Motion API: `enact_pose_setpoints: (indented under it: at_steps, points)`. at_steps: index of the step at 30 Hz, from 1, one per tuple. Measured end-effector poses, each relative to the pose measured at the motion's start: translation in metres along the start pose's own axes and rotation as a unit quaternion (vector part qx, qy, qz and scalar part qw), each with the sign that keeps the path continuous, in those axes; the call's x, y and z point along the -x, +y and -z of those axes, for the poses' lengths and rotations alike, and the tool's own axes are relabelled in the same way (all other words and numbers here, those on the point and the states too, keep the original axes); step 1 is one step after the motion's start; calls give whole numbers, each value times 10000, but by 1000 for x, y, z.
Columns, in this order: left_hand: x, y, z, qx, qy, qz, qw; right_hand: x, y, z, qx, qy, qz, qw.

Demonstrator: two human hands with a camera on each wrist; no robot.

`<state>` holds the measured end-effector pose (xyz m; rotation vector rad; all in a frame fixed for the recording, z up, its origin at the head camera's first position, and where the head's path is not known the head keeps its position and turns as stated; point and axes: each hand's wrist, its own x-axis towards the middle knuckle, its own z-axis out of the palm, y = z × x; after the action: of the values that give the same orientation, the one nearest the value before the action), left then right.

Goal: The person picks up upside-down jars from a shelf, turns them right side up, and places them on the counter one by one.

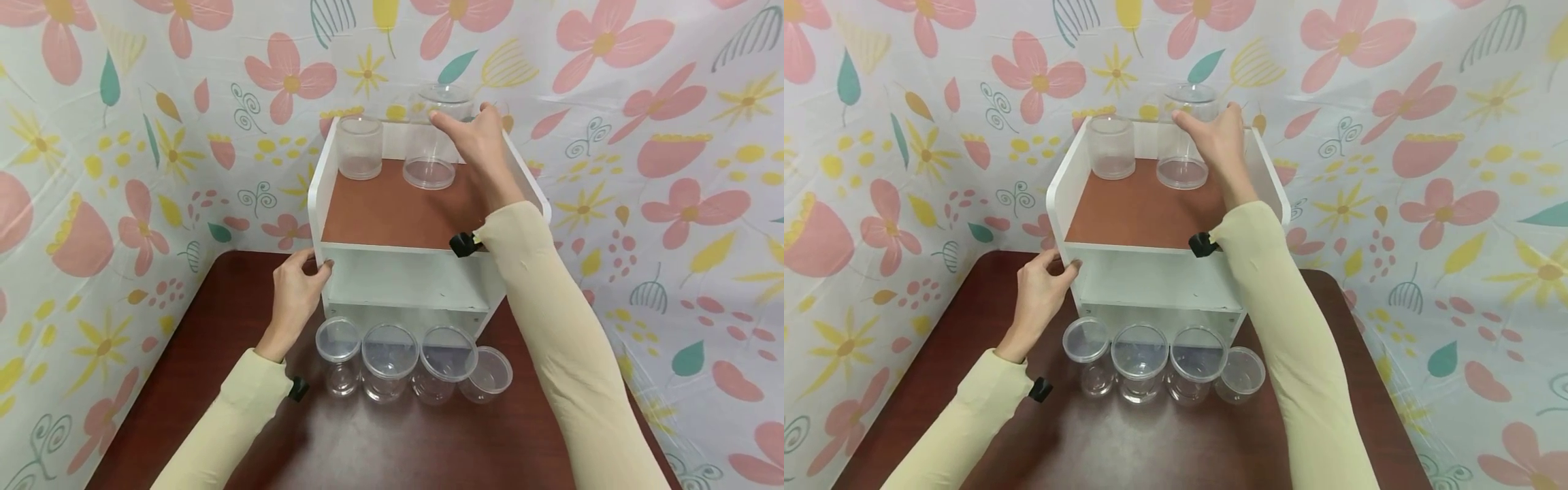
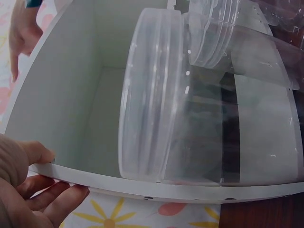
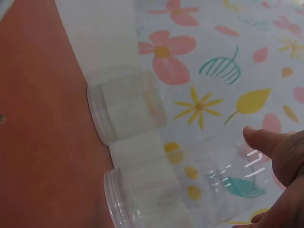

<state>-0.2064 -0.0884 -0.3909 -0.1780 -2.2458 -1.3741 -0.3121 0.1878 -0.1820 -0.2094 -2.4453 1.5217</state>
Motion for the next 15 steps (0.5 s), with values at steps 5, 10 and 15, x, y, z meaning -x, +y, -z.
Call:
enact_pose_setpoints:
  at_steps: [5, 10, 15]
  points:
    - [0, 0, 0, 13, -30, 37, 10000, -13, -1, -9, -333, 99, -36, 9994]
    - [-1, 0, -1, 43, -112, 90, 9999, -20, -1, -14, -522, 89, 109, 9985]
    - [-1, -2, 1, 29, -117, 115, 9999, -25, 1, -19, -533, -23, 317, 9981]
